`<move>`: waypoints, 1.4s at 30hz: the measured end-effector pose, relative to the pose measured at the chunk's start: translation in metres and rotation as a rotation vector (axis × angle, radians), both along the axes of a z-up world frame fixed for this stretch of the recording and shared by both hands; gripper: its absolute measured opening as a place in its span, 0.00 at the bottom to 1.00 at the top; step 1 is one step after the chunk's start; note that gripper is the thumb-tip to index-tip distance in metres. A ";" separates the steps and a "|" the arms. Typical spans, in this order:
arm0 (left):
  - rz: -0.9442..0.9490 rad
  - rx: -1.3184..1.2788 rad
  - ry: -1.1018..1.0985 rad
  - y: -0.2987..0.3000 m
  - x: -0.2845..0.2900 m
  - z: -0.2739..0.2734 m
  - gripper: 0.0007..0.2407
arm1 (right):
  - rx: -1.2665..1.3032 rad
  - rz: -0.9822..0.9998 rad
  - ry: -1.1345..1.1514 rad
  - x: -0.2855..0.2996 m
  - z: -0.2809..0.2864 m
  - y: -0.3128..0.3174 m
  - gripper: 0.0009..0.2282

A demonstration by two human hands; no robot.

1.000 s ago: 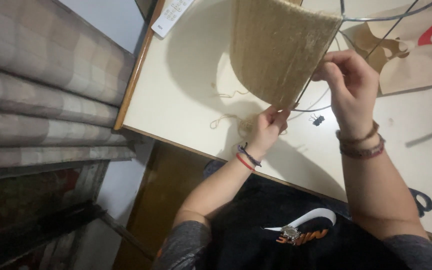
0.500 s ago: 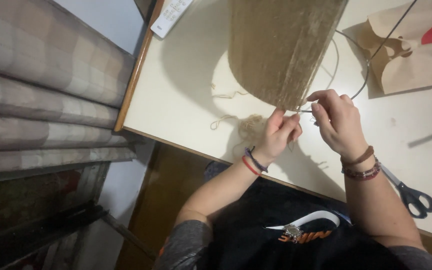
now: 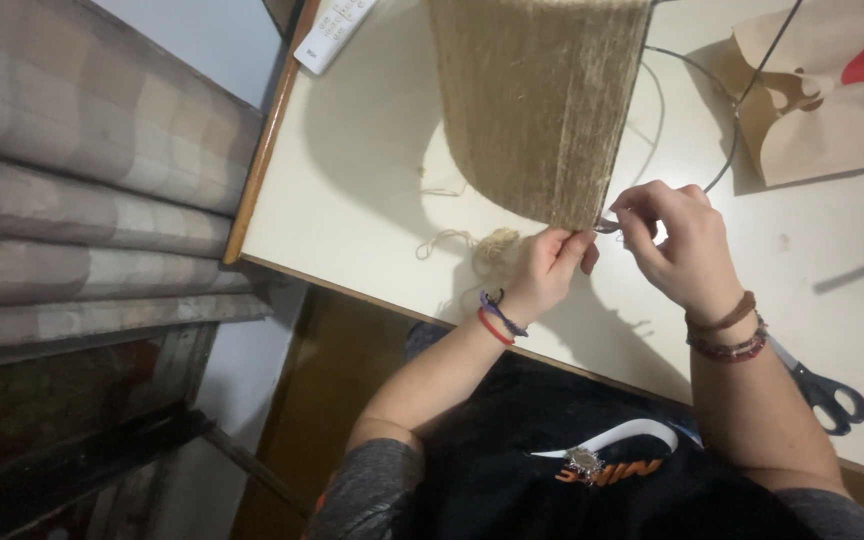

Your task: Wrapping twine around a wire lampshade frame to create a decorative cover.

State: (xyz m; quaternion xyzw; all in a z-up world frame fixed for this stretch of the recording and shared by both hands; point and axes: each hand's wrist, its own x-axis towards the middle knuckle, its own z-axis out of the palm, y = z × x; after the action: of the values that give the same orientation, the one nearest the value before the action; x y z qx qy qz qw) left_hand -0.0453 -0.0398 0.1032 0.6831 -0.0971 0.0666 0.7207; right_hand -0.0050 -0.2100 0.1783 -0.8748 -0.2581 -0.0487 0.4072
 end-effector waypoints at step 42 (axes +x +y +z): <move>0.351 1.123 -0.686 0.087 0.070 0.172 0.19 | -0.077 0.204 0.038 0.008 -0.050 0.000 0.11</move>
State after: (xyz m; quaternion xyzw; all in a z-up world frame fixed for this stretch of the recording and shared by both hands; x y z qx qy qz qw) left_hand 0.0244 0.0468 0.2756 0.8995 -0.2277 0.3350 0.1637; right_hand 0.0027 -0.2098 0.1278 -0.8598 -0.3396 0.0193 0.3810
